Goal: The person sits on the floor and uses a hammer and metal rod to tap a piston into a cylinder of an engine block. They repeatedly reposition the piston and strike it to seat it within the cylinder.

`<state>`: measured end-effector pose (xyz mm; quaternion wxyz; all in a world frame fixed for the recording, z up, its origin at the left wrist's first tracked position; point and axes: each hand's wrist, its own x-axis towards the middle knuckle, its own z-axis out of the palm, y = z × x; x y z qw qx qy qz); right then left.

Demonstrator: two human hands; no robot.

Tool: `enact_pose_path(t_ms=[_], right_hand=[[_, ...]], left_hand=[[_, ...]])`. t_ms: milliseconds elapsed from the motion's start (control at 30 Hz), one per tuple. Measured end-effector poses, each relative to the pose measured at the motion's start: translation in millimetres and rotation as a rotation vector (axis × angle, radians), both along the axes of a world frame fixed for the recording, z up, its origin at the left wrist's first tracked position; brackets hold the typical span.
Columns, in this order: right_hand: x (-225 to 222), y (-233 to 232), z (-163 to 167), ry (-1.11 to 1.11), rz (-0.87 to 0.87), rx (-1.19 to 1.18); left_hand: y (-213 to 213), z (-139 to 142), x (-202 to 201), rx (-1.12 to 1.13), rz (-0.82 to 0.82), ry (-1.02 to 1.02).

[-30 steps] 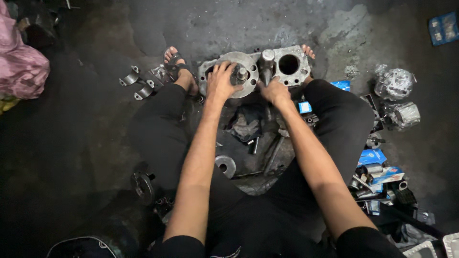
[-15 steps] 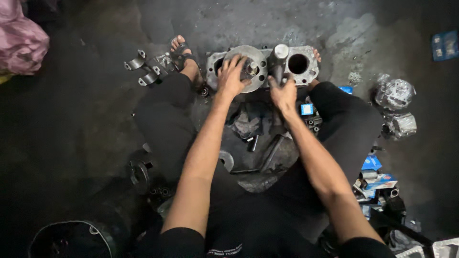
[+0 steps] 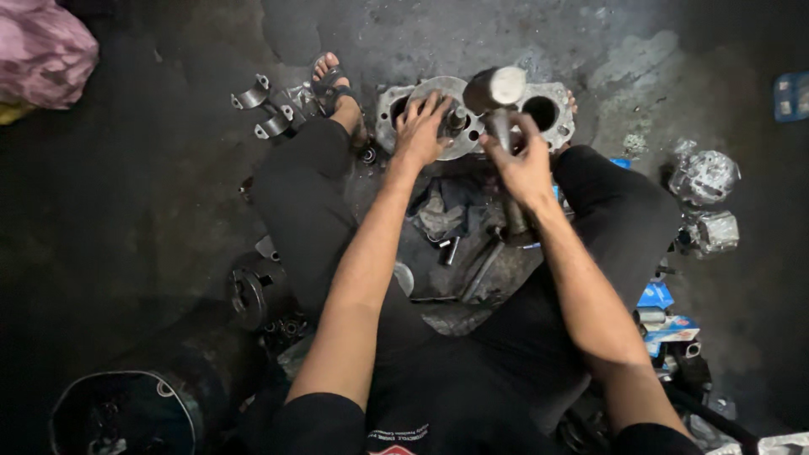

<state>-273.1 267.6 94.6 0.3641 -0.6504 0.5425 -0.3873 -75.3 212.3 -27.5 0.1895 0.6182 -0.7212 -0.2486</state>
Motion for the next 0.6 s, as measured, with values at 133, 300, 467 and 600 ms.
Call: enact_pose_path(t_ms=[133, 300, 467, 600], right_hand=[[8.6, -0.8, -14.7, 0.132, -0.069, 0.270], [13.6, -2.2, -26.0, 0.159, -0.008, 0.120], [24.2, -2.3, -32.4, 0.118, -0.085, 0.359], [30.0, -4.2, -27.1, 0.247, -0.132, 0.292]], left_hand=[[0.5, 5.7, 0.0, -0.025, -0.007, -0.003], [3.1, 20.4, 0.0, -0.043, -0.007, -0.001], [-6.0, 18.6, -3.1, -0.136, 0.010, 0.168], [-12.4, 11.4, -15.8, -0.312, -0.006, 0.546]])
